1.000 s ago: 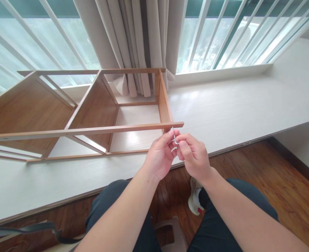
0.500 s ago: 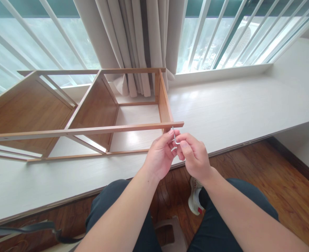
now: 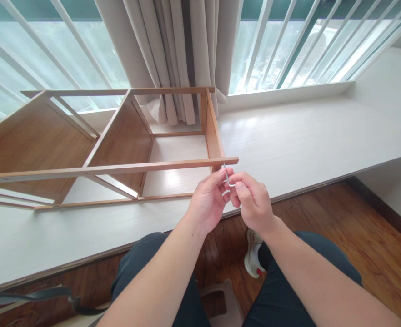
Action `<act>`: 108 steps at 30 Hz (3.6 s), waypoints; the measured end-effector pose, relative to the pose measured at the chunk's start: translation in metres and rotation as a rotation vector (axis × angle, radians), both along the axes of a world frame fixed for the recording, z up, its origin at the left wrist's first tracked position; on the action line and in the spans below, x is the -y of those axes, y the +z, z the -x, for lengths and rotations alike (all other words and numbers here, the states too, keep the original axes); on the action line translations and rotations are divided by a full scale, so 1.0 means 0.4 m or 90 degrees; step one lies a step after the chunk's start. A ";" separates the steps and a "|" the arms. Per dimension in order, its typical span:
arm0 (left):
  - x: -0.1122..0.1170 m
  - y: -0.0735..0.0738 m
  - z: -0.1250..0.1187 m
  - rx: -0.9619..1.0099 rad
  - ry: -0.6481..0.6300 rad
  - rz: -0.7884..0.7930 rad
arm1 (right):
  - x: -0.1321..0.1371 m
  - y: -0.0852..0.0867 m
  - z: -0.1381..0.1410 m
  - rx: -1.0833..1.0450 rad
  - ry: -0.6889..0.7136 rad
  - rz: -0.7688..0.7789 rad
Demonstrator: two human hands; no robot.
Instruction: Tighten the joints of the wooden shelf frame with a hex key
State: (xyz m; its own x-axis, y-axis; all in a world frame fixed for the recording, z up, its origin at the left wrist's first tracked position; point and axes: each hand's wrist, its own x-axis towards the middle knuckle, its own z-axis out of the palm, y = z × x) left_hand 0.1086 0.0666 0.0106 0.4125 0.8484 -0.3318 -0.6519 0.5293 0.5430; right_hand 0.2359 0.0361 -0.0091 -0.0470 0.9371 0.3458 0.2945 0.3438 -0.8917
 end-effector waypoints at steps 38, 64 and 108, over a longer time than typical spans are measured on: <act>-0.001 0.001 -0.001 0.014 -0.004 0.001 | -0.001 -0.006 -0.003 -0.009 0.006 -0.013; -0.003 -0.001 -0.004 0.014 0.013 0.007 | -0.003 -0.005 0.000 -0.013 0.011 -0.017; 0.007 0.007 -0.001 0.024 0.013 0.026 | 0.003 0.033 0.016 0.167 -0.158 -0.227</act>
